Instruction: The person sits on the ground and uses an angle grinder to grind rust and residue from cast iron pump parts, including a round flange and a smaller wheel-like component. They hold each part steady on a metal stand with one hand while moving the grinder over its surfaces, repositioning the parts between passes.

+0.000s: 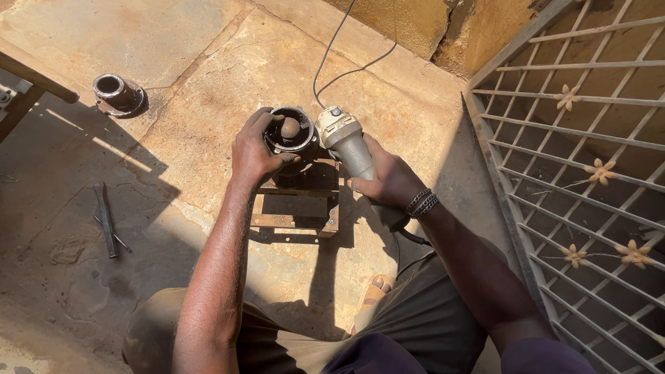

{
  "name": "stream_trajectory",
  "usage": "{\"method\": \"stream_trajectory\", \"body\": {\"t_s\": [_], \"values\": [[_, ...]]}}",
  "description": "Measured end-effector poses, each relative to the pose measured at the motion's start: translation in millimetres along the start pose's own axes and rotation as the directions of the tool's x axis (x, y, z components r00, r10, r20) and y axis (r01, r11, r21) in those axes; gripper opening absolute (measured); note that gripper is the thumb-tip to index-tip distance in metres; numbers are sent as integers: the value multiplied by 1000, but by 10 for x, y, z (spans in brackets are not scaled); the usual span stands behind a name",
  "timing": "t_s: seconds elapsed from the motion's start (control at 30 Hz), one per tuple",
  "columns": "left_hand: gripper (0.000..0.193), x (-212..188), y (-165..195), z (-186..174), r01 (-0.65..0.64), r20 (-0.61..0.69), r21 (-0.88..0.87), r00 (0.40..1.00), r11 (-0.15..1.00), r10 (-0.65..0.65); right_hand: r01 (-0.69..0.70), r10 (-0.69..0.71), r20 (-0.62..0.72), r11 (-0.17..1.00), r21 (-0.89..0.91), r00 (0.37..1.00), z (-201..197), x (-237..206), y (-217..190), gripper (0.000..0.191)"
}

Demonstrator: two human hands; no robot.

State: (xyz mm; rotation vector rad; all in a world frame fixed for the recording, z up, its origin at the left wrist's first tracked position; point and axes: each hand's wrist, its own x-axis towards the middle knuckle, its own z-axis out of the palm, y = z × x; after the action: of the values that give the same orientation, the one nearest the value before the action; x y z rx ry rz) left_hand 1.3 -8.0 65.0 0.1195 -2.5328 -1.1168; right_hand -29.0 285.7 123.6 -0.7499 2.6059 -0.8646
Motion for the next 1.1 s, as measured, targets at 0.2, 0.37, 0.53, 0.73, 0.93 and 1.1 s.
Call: {"method": "stream_trajectory", "body": {"t_s": [0.2,0.37,0.53,0.73,0.93,1.1], "values": [[83,11,6,-7,-11,5,19,1000,1000,11,46,-45,12,997,-60,999,-119,56,-149,105],[85,11,49,-43,-32,3,-13,999,999,32,-45,55,99,994,-102,994,-265,460,-259,101],[84,-2,73,-34,-6,10,2,1000,1000,6,-69,83,150,993,-96,985,-372,187,-265,101],[85,5,38,-8,0,24,0,1000,1000,0,-100,103,123,994,-33,987,-295,73,-151,100],[85,42,-35,-13,-10,31,-25,999,1000,11,-2,-4,91,997,75,996,-251,574,-62,97],[90,99,-144,9,-11,64,-30,998,999,13,37,-42,53,994,101,998,-229,280,-43,98]]}}
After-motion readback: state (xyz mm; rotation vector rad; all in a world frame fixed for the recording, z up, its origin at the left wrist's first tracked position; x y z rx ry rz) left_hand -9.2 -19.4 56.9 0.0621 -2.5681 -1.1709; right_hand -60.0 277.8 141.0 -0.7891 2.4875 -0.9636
